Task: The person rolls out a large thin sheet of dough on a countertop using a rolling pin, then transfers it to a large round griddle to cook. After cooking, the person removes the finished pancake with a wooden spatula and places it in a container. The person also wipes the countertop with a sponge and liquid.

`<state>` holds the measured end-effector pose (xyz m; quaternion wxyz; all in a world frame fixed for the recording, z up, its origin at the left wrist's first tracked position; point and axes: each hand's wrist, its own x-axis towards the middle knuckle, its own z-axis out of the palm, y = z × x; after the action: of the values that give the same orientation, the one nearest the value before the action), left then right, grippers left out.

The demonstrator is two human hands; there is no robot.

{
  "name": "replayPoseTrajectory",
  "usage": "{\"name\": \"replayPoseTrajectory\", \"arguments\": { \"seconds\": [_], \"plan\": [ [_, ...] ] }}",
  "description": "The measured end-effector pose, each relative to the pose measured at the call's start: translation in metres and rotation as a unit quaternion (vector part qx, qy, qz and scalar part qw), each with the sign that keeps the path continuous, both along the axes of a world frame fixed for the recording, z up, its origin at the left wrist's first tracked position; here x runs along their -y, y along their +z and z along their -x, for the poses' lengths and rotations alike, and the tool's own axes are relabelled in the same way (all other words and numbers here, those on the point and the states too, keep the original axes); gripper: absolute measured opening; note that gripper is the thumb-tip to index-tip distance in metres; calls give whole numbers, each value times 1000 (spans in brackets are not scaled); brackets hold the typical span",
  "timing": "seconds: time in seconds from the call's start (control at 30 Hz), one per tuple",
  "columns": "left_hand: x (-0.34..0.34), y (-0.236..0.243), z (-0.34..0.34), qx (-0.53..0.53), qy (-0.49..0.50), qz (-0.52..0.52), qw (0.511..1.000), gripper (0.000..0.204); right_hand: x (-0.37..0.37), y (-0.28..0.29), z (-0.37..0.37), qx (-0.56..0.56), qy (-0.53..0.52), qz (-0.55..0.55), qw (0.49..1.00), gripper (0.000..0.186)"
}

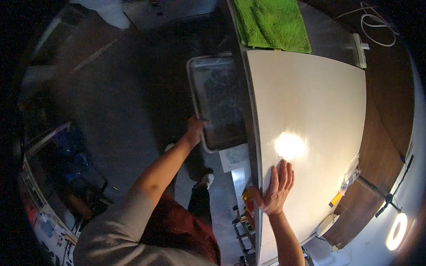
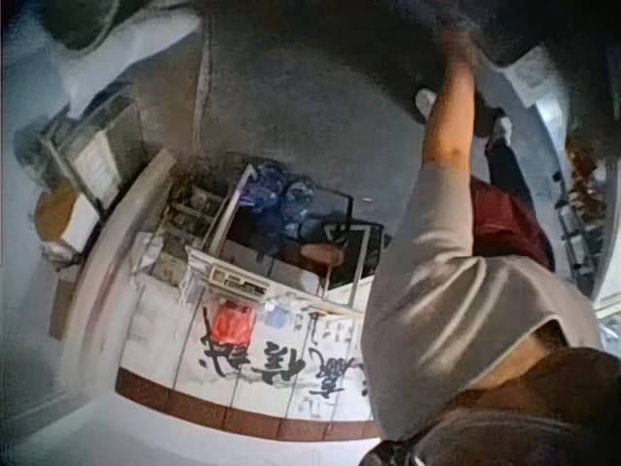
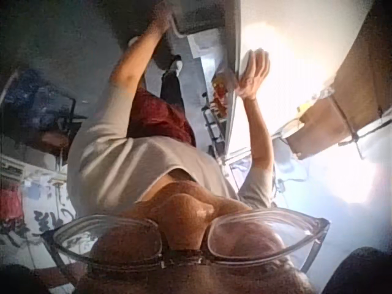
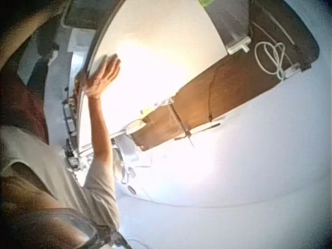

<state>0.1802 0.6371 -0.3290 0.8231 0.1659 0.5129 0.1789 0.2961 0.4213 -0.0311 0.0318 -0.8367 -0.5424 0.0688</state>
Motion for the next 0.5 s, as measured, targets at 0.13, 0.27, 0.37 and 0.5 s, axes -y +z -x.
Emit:
{"name": "replayPoseTrajectory", "arguments": {
  "seconds": [0.13, 0.27, 0.37, 0.5],
  "plan": [
    [13, -43, -118, -24, -43, -14, 999, 43, 5, 2, 0, -7, -4, 22, 1000, 94],
    [16, -110, -194, 12, -25, -6, 1000, 50, 10, 2, 1, -19, -13, 26, 999, 99],
    [22, -155, -227, 11, 7, -12, 1000, 55, 15, 3, 2, -25, -21, 29, 999, 103],
    [25, -189, -220, -196, -99, -168, 961, 44, 20, 3, 2, -31, -22, 26, 999, 99]
  ]
}}
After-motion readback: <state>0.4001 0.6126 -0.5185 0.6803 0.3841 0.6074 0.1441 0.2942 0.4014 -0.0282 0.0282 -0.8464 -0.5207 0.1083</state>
